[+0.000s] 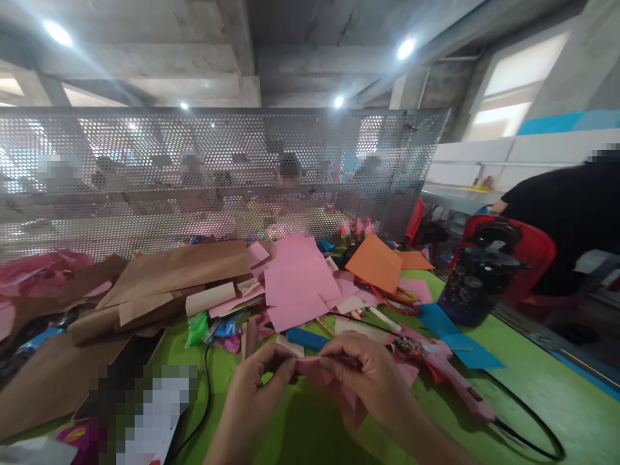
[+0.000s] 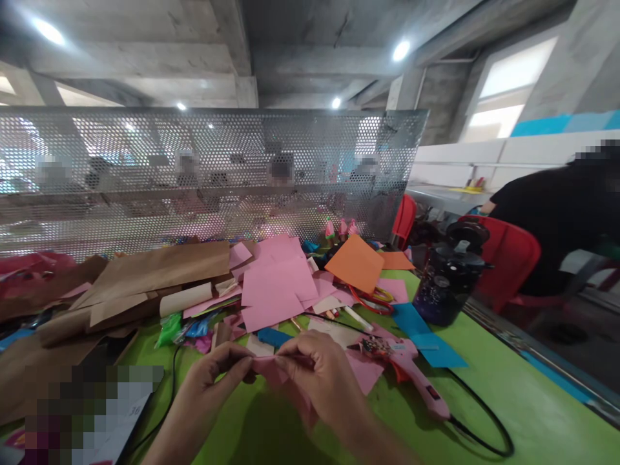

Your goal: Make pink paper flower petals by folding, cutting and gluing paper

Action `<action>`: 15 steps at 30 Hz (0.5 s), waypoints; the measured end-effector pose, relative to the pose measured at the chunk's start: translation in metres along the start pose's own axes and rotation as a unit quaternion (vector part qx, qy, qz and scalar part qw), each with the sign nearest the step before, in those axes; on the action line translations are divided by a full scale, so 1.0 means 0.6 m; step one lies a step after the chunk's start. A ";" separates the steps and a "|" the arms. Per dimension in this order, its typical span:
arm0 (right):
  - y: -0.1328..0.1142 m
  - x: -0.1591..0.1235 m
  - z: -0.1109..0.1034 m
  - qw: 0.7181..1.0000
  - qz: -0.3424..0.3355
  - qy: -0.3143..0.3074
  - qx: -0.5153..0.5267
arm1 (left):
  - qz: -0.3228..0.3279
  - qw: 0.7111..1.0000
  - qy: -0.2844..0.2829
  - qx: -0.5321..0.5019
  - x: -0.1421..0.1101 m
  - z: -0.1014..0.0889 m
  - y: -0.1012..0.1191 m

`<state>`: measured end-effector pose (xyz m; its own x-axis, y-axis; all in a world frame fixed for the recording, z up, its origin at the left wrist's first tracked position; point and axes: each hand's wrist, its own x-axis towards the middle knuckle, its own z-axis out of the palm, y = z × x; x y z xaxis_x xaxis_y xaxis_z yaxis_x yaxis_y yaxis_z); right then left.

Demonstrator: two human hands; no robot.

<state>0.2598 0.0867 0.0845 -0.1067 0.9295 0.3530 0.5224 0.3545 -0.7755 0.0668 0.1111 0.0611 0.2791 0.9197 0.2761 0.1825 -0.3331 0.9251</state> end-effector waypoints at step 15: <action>0.000 -0.003 -0.002 0.998 0.057 0.005 0.018 | 0.108 0.983 -0.007 0.151 -0.005 0.002 -0.018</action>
<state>0.2613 0.0850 0.0846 -0.0403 0.9631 0.2662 0.4998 0.2501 -0.8292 0.0651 0.1119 0.0497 0.3542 0.8187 0.4520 0.3885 -0.5684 0.7253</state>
